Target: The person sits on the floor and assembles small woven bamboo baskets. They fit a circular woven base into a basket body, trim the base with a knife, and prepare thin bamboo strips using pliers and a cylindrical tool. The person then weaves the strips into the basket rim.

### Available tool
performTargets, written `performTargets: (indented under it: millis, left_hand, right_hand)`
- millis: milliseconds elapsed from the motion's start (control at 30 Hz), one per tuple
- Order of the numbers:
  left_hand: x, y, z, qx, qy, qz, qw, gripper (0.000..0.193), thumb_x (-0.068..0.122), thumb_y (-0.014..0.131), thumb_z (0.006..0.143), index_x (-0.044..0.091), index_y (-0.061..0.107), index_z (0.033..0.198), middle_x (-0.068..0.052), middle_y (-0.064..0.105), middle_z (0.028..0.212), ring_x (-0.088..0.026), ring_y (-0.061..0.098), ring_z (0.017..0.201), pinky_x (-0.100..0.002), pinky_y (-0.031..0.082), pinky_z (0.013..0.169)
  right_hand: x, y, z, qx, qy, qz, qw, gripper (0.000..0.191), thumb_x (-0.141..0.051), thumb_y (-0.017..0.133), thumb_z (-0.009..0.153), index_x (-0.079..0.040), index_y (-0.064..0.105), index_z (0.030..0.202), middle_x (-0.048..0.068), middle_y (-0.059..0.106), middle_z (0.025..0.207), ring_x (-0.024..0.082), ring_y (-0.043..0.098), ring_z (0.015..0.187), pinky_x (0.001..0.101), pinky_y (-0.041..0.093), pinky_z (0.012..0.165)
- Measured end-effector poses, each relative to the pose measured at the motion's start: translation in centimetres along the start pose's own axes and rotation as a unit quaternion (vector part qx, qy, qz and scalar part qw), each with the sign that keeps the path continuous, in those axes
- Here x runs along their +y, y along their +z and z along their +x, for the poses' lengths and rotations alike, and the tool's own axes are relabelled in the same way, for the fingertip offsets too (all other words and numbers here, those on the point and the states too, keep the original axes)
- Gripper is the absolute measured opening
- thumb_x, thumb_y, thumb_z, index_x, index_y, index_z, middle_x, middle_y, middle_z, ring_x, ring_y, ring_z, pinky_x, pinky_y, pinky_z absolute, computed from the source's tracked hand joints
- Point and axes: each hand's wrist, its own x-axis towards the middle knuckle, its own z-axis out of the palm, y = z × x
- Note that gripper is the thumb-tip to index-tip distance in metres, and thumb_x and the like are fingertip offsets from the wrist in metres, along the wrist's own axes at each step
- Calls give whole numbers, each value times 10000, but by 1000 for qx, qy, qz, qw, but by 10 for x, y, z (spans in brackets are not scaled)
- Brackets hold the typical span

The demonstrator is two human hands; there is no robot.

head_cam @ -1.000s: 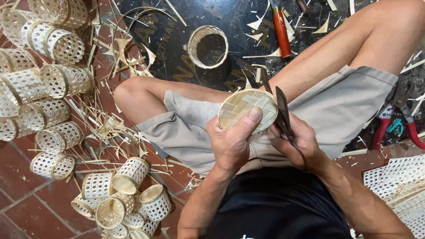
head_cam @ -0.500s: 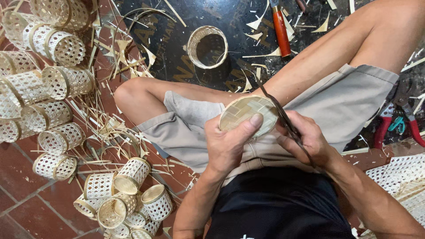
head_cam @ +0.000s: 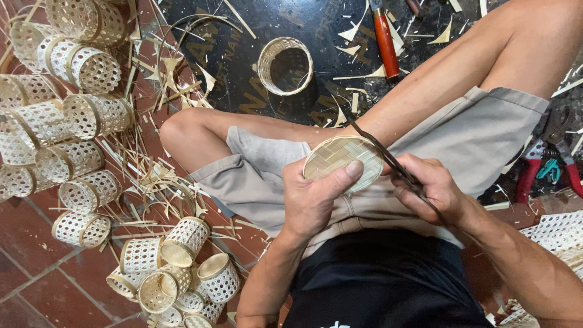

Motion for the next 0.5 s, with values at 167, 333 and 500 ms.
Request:
performTargets:
  millis: [167,333,500]
  left_hand:
    - [-5,0,0,1,-5,0,1000,241,30,744,952,-96,718,1156,-130,754,1055,-175,717,928,-306,586,862]
    - [-5,-1,0,-14,-18,-1,1000,242,35,755,952,-94,720,1153,-126,756,1055,-173,716,934,-306,586,865]
    - [-1,-4,0,-23,-34,35,999,237,62,753,956,-78,734,1146,-108,766,1039,-151,716,924,-282,585,851]
  right_hand:
    - [-2,-1,1,15,-32,-19,999,333,-17,662,851,16,602,1176,-1,536,651,95,490,537,269,416,516]
    - [-2,-5,-1,-11,-9,-9,1000,263,-5,644,849,-14,608,1109,-6,521,638,98,477,538,269,418,523]
    - [3,-11,-2,-24,-20,-17,999,289,-2,633,839,-21,625,1127,-8,514,634,95,485,524,271,424,510]
